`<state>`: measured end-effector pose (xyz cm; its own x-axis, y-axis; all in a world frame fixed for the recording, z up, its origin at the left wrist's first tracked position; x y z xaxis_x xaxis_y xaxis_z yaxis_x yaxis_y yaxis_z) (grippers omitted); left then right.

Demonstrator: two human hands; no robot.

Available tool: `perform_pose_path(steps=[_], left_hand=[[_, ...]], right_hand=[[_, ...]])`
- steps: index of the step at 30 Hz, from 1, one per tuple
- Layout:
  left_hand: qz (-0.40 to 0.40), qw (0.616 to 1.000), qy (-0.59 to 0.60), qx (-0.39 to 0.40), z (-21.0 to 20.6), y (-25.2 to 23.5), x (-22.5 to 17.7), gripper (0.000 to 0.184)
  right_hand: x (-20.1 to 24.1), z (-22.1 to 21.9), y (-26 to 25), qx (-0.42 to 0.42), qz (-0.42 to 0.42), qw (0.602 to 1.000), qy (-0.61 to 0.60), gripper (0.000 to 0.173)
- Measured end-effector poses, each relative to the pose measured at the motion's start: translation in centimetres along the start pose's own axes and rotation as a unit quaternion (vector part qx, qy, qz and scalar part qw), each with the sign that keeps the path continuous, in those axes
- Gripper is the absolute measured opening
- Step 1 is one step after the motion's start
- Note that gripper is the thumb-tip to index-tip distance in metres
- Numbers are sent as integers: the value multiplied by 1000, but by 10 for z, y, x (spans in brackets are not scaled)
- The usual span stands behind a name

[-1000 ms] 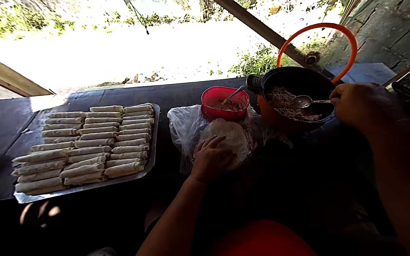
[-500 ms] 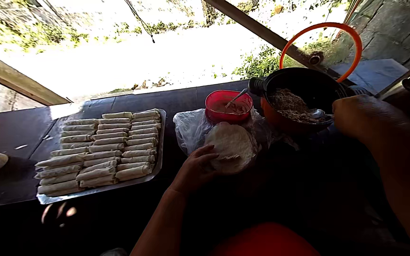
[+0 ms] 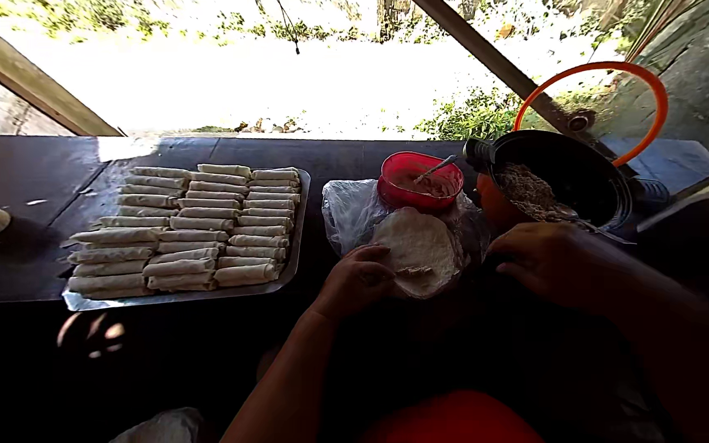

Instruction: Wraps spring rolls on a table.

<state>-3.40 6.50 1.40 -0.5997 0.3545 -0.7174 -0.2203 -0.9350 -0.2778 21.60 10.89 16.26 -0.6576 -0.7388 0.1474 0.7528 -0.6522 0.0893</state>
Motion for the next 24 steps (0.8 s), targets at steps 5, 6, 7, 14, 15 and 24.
perform_pose_path(steps=[5,6,7,14,15,24], left_hand=[[2,1000,-10,6,0,0,0,16],[0,1000,-9,6,0,1,-1,17],[-3,1000,-9,5,1,1,-1,17],[6,1000,-11,-5,2,1,1,16],[6,1000,-9,-8,2,1,1,16],[38,999,-6,-26,5,-1,3,19]], right_hand=[[40,-89,-35,-2,147,987,-68,23],[39,-96,-37,-19,155,985,-71,23],[38,-99,-39,-39,160,983,-77,23],[29,-107,-43,-71,126,984,-103,29],[29,-107,-43,-74,123,984,-101,31],[25,-103,-45,-141,93,972,-161,33]])
Point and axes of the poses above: each hand's wrist, its own y-axis away from the middle knuckle, its own z-axis out of the back of the hand, x = y × z, the point moved 10 cm from there along -y, towards the middle knuckle, and after that the axes turned 1 degree about x, right-handed, at the moved point
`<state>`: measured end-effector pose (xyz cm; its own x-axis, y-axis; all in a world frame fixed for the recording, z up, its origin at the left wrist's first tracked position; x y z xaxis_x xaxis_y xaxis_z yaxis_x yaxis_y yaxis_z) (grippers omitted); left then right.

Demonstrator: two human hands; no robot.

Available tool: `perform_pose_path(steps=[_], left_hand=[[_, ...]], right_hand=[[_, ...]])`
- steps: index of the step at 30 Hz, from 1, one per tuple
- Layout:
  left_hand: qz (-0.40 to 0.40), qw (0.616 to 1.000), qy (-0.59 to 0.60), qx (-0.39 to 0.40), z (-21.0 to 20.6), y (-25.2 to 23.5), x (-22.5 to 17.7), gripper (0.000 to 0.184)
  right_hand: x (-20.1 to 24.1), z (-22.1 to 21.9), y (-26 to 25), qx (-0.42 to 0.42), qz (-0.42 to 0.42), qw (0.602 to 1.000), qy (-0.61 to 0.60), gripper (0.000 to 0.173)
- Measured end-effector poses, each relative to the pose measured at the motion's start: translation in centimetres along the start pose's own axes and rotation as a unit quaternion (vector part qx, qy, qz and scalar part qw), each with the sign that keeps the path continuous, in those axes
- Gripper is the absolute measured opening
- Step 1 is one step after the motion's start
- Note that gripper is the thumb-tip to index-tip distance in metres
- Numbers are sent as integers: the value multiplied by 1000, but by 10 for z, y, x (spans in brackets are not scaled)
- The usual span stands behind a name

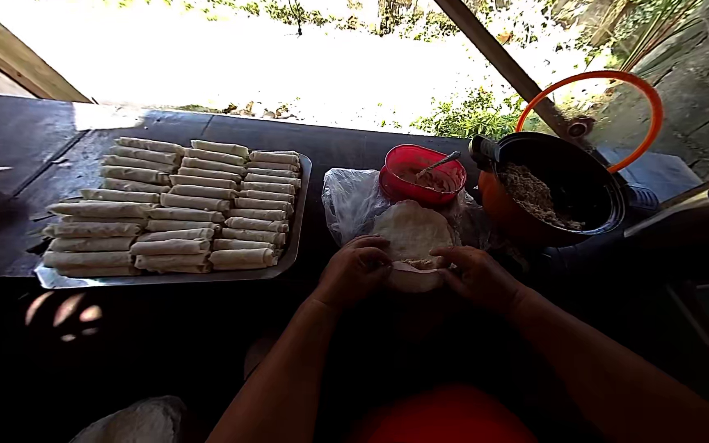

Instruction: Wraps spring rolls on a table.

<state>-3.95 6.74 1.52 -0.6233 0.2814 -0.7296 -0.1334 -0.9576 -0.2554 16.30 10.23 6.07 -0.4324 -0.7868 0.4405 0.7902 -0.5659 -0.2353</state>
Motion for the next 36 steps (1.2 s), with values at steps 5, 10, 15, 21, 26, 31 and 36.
perform_pose_path(steps=[5,10,15,21,26,31,36], left_hand=[[29,1000,-1,-11,0,-2,4,21],[42,998,-26,-45,5,-3,3,28],[-97,978,-164,-83,1,-7,-55,27],[-89,979,-181,-4,-32,-28,-55,36],[-33,991,-128,20,-35,-32,-41,47],[-5,999,-53,8,-30,-32,-29,59],[18,998,1,63,-31,-32,-27,70]], right_hand=[[-17,1,-11,-20,-60,997,-32,32],[-31,-6,-24,5,-101,994,-47,34],[-42,-11,-33,25,-143,987,-63,36],[-33,-8,-36,12,-123,992,11,37],[3,-18,-30,-3,-22,998,59,63],[-3,-28,-30,3,-46,998,40,64],[-6,-27,-32,16,-55,998,16,64]])
Point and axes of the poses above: each hand's wrist, its own y-axis away from the middle knuckle, its own z-axis out of the back of the hand, x = y × z, the point moved 10 cm from there along -y, towards the middle knuckle, and after that the axes turned 1 degree about x, right-handed, at the moved point
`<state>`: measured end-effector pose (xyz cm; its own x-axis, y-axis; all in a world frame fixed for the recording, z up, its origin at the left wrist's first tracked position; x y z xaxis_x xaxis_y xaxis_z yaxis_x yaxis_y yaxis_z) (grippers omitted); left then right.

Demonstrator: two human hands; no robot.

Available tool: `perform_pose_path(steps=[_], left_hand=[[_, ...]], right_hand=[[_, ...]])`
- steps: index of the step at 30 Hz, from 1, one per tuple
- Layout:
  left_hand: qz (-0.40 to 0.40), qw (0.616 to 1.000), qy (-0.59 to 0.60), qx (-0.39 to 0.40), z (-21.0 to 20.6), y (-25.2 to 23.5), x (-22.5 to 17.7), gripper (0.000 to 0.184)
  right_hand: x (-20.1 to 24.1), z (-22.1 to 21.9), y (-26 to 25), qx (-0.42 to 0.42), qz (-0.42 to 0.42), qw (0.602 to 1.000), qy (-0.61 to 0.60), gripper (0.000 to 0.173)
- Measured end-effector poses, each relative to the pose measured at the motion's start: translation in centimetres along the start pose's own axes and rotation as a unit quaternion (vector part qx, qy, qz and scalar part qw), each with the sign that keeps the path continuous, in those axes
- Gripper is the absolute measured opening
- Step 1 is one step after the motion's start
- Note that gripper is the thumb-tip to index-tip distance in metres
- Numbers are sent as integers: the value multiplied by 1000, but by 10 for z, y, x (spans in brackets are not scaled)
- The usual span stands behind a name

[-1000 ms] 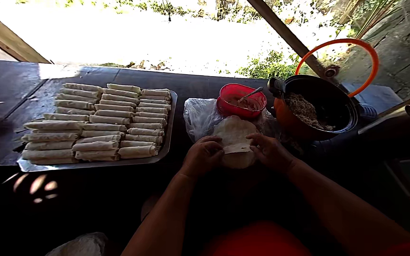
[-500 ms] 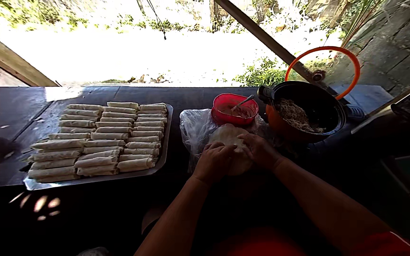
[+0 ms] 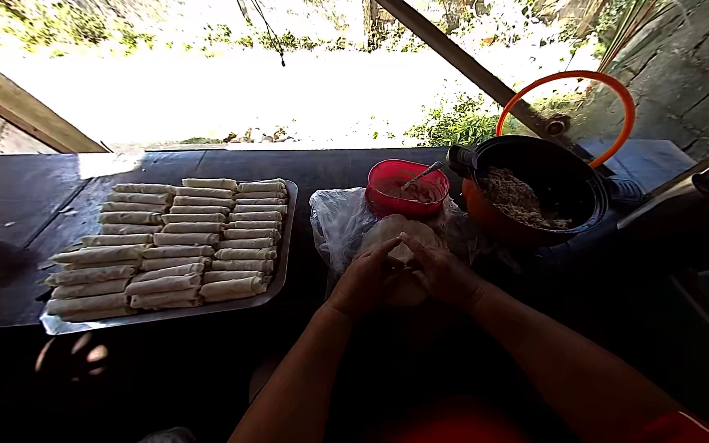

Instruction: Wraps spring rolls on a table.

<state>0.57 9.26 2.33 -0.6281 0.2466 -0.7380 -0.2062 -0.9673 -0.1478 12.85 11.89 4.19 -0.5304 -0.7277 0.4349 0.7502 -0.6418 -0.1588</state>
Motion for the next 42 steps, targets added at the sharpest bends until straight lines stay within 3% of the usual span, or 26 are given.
perform_pose_path(steps=[4,9,11,15,23,29,33,42], left_hand=[[-9,987,160,20,4,3,5,82],[2,971,238,12,5,6,10,96],[3,978,208,6,3,7,8,94],[-6,998,46,-33,1,9,7,71],[-68,985,-143,-64,3,9,-20,57],[-49,990,-109,-73,1,7,-11,56],[-30,991,-104,-73,-1,8,-5,58],[-81,986,-126,-80,1,5,-19,57]], right_hand=[[-4,-2,-1,14,-3,1000,-20,63],[-6,-3,-5,49,-22,998,-40,61],[-7,-3,-6,62,-27,997,-44,62],[-9,-6,-7,76,-35,995,-59,62],[-14,-4,-7,59,-40,994,-88,60],[3,6,6,-70,39,997,18,62],[6,1,9,-75,48,995,38,54],[3,1,9,-102,52,992,58,49]])
Point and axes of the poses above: each hand's wrist, its own y-axis away from the middle knuckle, its own z-axis out of the back of the hand, x = y × z, the point moved 10 cm from there along -y, towards the middle knuckle, and after that the axes turned 1 degree about x, right-handed, at the moved point
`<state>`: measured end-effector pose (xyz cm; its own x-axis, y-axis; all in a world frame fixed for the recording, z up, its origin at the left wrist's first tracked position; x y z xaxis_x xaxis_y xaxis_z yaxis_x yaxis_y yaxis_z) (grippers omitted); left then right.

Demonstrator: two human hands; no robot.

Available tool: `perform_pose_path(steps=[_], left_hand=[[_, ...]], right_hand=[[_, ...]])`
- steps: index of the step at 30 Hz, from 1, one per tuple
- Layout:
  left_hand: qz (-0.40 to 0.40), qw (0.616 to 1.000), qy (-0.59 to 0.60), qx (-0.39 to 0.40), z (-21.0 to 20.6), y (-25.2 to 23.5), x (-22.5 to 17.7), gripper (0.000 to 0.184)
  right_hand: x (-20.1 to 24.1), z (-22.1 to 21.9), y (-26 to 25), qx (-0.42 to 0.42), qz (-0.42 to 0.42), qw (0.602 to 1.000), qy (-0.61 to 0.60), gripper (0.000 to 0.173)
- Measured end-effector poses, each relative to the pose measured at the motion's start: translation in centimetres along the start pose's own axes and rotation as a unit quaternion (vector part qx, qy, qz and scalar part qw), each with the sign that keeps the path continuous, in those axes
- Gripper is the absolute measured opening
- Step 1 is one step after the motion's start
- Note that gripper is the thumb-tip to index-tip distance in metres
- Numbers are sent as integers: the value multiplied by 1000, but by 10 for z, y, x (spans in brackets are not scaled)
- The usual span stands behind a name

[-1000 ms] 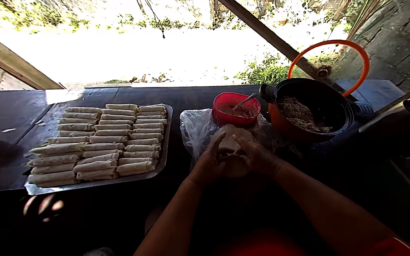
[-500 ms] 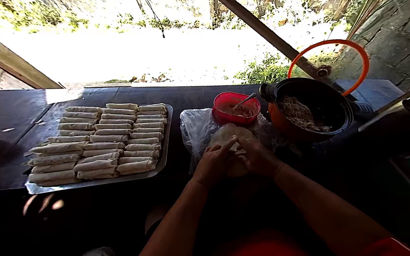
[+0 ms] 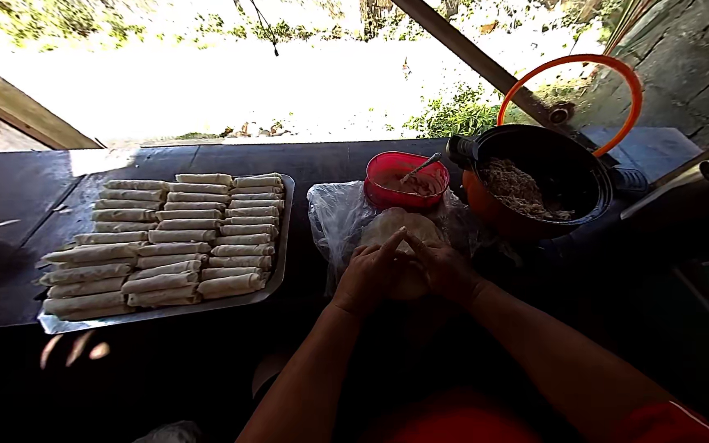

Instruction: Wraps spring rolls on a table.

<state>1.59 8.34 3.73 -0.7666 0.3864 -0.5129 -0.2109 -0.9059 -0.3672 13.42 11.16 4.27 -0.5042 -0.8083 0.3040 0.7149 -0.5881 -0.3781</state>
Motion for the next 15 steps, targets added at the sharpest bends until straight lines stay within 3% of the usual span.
perform_pose_path(steps=[9,15], left_hand=[[-17,999,-39,3,1,-4,1,48],[-29,999,-31,2,0,-7,-4,52]], right_hand=[[-1,1,5,-13,22,1000,-10,50],[-4,2,5,-26,10,1000,-5,44]])
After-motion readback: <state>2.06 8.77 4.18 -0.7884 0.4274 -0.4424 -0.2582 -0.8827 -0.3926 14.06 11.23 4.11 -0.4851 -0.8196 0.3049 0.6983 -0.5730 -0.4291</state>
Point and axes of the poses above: each hand's wrist, its own y-axis away from the middle knuckle, its own z-axis out of the back of the hand, x = y × z, the point moved 10 cm from there along -y, towards the middle knuckle, and after that the axes turned 1 degree about x, right-handed, at the moved point
